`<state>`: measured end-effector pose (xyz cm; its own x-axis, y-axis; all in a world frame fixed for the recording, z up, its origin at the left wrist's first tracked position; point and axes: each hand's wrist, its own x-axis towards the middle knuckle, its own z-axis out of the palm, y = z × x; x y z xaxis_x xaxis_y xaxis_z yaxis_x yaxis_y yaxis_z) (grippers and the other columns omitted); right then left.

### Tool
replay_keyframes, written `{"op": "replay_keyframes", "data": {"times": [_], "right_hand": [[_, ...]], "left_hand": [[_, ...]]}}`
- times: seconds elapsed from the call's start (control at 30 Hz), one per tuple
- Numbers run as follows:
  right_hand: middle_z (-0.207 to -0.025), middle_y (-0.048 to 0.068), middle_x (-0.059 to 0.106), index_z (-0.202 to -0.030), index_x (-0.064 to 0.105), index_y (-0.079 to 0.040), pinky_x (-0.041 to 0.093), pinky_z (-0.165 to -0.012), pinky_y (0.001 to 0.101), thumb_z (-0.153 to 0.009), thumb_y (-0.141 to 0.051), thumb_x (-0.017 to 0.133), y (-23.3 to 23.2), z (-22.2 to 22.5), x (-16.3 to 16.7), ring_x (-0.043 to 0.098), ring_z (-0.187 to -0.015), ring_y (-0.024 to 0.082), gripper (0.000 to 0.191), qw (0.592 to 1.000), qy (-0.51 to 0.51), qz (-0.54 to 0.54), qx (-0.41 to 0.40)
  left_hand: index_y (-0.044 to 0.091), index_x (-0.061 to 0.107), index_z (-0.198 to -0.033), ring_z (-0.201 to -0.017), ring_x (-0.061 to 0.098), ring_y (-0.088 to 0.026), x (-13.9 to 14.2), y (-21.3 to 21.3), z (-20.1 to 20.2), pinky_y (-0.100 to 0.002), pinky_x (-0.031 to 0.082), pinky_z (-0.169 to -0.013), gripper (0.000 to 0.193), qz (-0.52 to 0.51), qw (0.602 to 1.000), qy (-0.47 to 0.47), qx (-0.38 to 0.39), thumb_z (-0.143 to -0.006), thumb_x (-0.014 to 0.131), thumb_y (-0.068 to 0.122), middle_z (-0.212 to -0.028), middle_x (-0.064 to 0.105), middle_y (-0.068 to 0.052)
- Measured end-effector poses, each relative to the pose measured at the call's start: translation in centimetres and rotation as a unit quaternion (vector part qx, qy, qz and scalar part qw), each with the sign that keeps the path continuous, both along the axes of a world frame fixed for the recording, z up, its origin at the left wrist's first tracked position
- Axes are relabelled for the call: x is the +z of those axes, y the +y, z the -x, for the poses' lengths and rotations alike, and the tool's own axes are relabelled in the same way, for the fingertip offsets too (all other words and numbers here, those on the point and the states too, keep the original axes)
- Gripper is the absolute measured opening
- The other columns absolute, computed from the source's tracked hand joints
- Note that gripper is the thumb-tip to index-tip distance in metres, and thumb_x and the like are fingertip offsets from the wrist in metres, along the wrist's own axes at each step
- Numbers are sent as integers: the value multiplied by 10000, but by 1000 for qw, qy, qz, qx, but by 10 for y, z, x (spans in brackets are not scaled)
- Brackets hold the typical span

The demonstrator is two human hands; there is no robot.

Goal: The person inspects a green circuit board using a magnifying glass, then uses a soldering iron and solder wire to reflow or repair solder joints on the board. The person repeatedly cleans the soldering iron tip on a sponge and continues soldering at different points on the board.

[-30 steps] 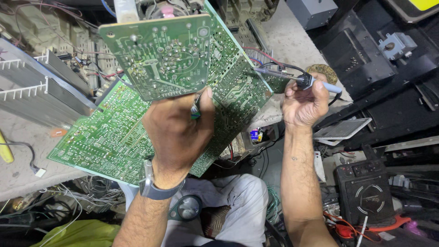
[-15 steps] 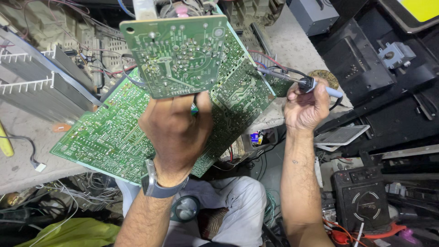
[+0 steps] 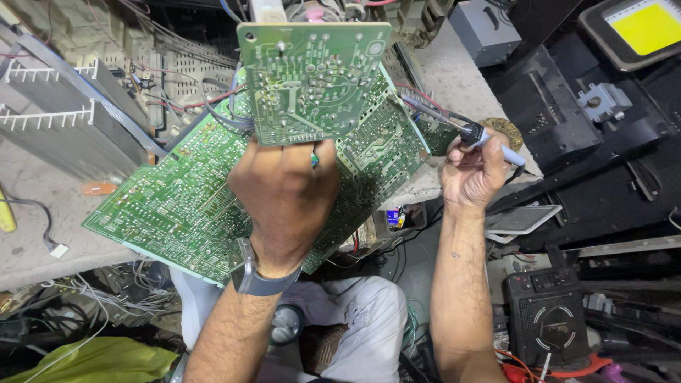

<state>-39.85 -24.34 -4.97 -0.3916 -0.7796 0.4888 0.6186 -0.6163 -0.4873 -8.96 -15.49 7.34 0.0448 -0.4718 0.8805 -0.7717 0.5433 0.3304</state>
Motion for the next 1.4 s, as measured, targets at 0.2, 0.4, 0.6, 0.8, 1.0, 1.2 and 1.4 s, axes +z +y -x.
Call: {"op": "replay_keyframes", "data": {"times": [0.2,0.4,0.6,0.8,1.0,1.2,1.4], "right_hand": [[-941,107,706,-1068,673,-38,547,-651,311,-961,-214,810,0,1,0,661,-784,200,247,1000,2,2,1],[-925,113,713,-1057,681,-37,555,-653,309,-942,-213,819,0,0,1,674,-780,213,252,1000,5,1,13],[-931,111,718,-1058,687,-28,558,-620,290,-945,-192,821,0,1,-1,680,-791,212,240,1000,2,2,25],[-930,109,720,-1069,690,-33,560,-637,298,-947,-190,816,0,1,-1,681,-795,212,235,999,8,1,32],[-934,107,721,-1077,693,-28,560,-628,293,-955,-186,806,-1,2,-1,682,-798,209,229,999,9,3,37],[-940,103,730,-1071,705,-37,560,-631,298,-960,-181,802,-2,3,-2,683,-782,209,207,999,17,5,32],[-945,97,732,-1061,704,-41,557,-625,289,-964,-179,805,-2,4,-2,687,-777,193,197,999,7,0,35]], "left_hand": [[74,637,-872,-749,618,-338,-2,1,-1,-462,469,-632,155,-2,1000,12,-5,-938,748,158,-833,610,-110],[76,626,-894,-760,622,-329,-4,3,-6,-458,465,-635,168,-12,1000,13,-13,-988,714,183,-850,605,-112],[85,642,-872,-732,617,-316,-2,4,-10,-450,462,-622,168,-28,999,19,-34,-975,735,179,-816,599,-102],[65,673,-1009,-757,630,-307,-1,9,-16,-432,480,-648,97,-41,992,86,-86,-955,726,127,-932,633,-119],[76,638,-997,-843,611,-315,-1,9,-15,-444,471,-702,144,-2,997,49,-53,-953,771,109,-949,597,-107],[73,654,-1045,-857,609,-296,3,21,-20,-430,464,-690,140,-11,999,39,-27,-955,760,88,-970,583,-99],[79,653,-996,-791,619,-263,6,25,-22,-403,459,-643,127,-29,999,39,0,-967,775,100,-905,569,-76]]}}
